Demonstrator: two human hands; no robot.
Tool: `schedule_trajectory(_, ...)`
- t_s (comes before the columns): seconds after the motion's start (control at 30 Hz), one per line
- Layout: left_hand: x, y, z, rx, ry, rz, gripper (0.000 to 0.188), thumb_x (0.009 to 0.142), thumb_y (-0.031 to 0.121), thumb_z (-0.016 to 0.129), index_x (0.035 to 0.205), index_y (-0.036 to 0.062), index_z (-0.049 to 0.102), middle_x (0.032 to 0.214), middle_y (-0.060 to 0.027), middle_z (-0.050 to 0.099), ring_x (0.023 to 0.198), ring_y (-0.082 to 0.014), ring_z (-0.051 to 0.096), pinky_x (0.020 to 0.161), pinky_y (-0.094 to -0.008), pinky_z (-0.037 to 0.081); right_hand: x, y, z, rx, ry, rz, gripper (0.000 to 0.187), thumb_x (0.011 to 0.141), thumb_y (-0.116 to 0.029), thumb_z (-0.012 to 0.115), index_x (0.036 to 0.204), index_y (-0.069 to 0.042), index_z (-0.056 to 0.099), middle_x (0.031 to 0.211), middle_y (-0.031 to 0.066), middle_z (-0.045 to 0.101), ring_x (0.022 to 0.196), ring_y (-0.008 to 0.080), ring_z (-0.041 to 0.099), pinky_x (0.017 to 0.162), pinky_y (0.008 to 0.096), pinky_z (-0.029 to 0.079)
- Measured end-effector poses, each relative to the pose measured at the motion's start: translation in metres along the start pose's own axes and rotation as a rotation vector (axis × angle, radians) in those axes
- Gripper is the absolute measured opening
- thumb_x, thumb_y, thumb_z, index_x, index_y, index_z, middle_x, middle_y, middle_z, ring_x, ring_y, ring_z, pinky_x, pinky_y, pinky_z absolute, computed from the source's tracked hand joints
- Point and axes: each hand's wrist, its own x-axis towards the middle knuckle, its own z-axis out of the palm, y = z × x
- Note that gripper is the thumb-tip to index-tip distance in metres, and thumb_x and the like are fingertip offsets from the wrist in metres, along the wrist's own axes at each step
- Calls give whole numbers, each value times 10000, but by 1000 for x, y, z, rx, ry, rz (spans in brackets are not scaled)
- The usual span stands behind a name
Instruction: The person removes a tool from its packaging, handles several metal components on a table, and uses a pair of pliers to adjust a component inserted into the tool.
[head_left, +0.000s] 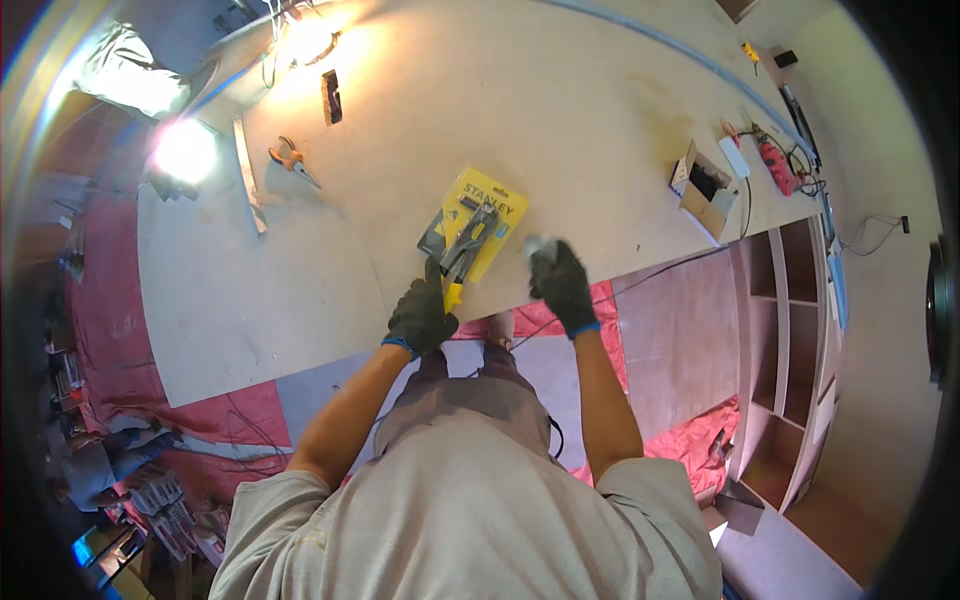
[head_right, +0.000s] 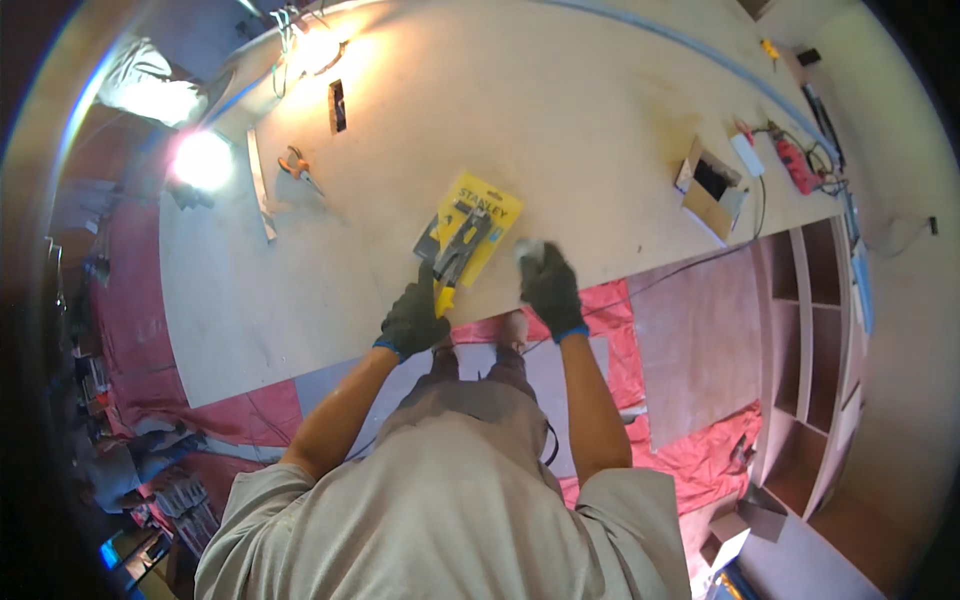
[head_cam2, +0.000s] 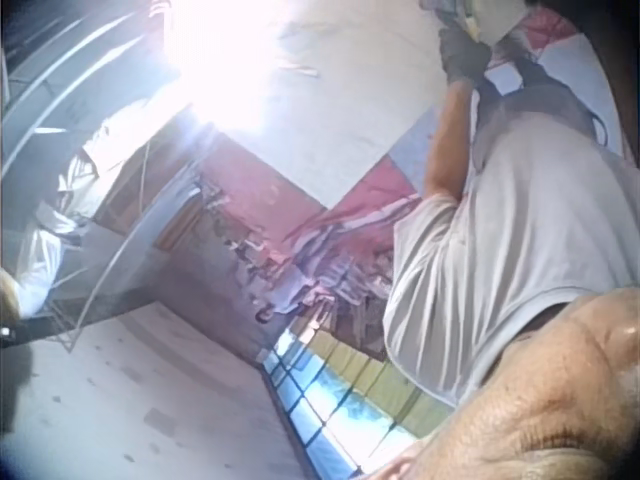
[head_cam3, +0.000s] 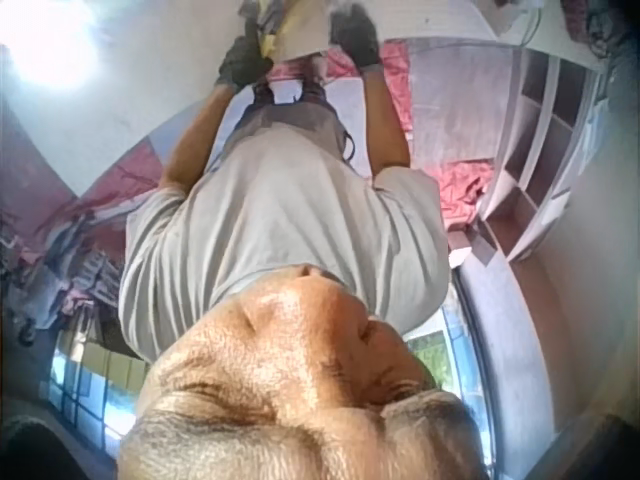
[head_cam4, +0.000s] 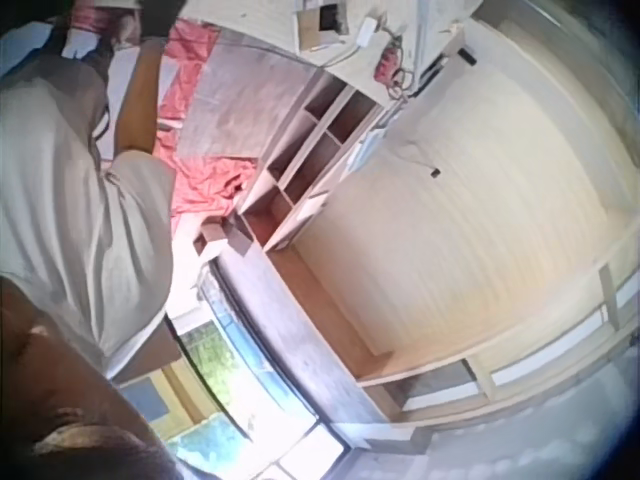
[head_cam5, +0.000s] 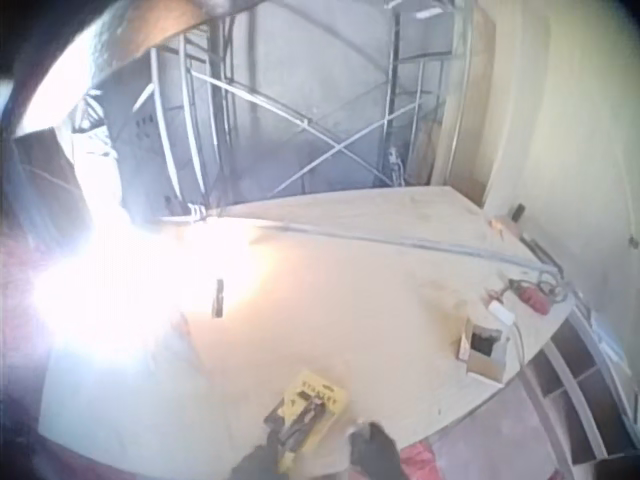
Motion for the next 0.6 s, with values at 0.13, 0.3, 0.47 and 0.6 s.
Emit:
schedule_trajectory(0.13,-5,7,0,-24,134,30,876,721,141,683,1456,-6,228,1045,-291,593,948,-458,634,791,-527,525,41,-16,-4,-863,615,-689,508,894,-298,668,1298,-25,527,1024,249,653,959,394,654,827,523,510)
schedule_trajectory(0.3,-6,7,-4,-32,266,31,652,769,128,657,1340,16,362,1016,-260,604,923,-449,634,781,-536,519,6,-39,22,-631,511,-677,738,868,-373,713,1432,-25,388,1051,250,642,897,367,669,739,484,533)
schedule_trajectory(0.47,-1,6,-8,-112,199,35,570,794,150,650,1293,27,406,1014,-263,622,919,-435,648,787,-535,518,3,-34,81,309,-118,-157,638,896,-292,706,1382,-8,406,1016,106,669,741,190,659,630,355,540)
schedule_trajectory(0.6,11,-14,-8,-248,165,111,545,805,147,607,1309,44,428,1005,-262,647,945,-419,653,786,-527,514,30,-23,98,460,-193,-428,360,932,-150,659,1252,-26,549,1011,68,664,792,143,645,674,300,555)
